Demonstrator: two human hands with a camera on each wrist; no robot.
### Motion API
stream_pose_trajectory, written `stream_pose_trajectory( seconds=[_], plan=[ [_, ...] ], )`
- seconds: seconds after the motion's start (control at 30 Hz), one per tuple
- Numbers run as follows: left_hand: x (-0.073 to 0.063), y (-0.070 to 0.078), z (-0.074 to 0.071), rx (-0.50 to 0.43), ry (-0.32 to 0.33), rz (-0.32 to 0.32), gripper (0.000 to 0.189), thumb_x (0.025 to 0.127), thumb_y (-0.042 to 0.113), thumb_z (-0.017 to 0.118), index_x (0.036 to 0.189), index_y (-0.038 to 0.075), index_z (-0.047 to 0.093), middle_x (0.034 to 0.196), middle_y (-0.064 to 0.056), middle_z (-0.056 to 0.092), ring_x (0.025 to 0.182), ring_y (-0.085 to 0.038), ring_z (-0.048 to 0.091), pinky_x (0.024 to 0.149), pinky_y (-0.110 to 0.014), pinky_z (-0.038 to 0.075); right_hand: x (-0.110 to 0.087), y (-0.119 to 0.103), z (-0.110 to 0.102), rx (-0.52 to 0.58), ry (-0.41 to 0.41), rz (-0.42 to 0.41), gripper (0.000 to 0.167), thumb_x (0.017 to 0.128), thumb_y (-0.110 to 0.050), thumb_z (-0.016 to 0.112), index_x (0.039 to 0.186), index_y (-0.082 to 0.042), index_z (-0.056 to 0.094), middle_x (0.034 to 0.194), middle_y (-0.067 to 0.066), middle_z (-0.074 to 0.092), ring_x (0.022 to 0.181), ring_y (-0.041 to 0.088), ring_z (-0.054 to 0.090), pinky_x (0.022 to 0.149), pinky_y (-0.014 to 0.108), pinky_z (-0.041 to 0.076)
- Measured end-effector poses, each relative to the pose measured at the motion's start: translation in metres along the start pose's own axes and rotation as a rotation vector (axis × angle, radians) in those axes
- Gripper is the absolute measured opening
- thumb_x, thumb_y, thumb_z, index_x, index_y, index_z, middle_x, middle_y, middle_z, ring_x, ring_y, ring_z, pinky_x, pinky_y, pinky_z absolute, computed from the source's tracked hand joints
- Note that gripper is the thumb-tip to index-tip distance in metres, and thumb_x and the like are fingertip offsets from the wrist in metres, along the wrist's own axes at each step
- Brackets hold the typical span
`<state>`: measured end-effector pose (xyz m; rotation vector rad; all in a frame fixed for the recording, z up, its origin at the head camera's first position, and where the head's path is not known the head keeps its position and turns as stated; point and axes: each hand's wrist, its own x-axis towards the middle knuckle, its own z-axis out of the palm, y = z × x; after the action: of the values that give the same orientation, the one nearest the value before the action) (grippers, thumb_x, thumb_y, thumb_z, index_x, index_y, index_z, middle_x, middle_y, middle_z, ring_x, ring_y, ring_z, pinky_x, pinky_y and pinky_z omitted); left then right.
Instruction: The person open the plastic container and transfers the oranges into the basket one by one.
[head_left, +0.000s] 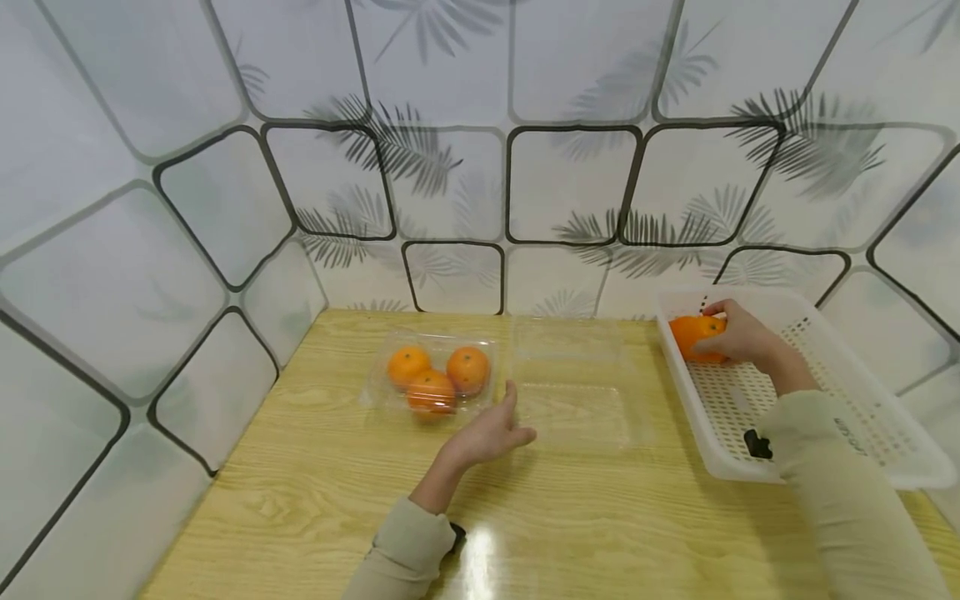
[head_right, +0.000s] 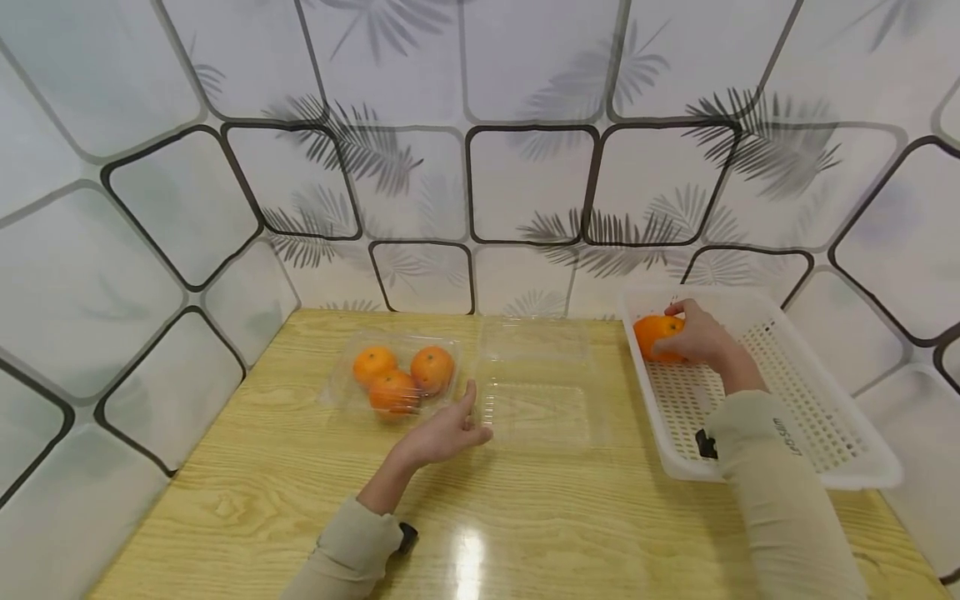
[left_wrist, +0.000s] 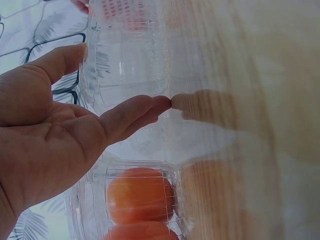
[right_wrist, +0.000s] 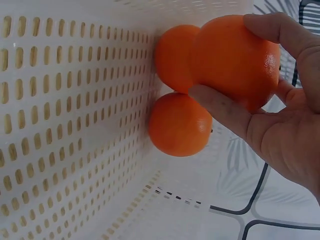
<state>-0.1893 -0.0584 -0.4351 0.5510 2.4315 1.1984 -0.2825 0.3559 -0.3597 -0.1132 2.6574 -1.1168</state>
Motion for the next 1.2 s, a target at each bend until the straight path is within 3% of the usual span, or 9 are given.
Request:
stream_pose_trajectory(
  seconds=[0.87,1.2],
  plan=[
    [0.000,0.002,0.000,-0.014,0.002,0.005,0.096,0.098,0.022,0.062,0.155,-0.003,-0.011,0.057,0.005,0.041,0.047,-0.009,0.033,0.047,-0.026,0.033,0.010,0.024,0.014,-0.008,-0.102,0.041,0.082,0.087,-0.018,0.072,0.141,0.011,0.017,0.133,0.039,0.030,0.107,0.044,0.053,0.077,0.049,0.057],
    [0.000,0.000,0.001,-0.016,-0.002,0.013,0.096,0.098,0.021,0.062,0.155,-0.004,-0.012,0.055,0.006,0.039,0.045,-0.008,0.031,0.044,-0.023,0.031,0.011,0.032,0.016,0.014,-0.121,0.072,0.086,0.084,-0.015,0.073,0.137,0.014,0.014,0.135,0.040,0.021,0.113,0.049,0.044,0.076,0.047,0.057]
  ],
)
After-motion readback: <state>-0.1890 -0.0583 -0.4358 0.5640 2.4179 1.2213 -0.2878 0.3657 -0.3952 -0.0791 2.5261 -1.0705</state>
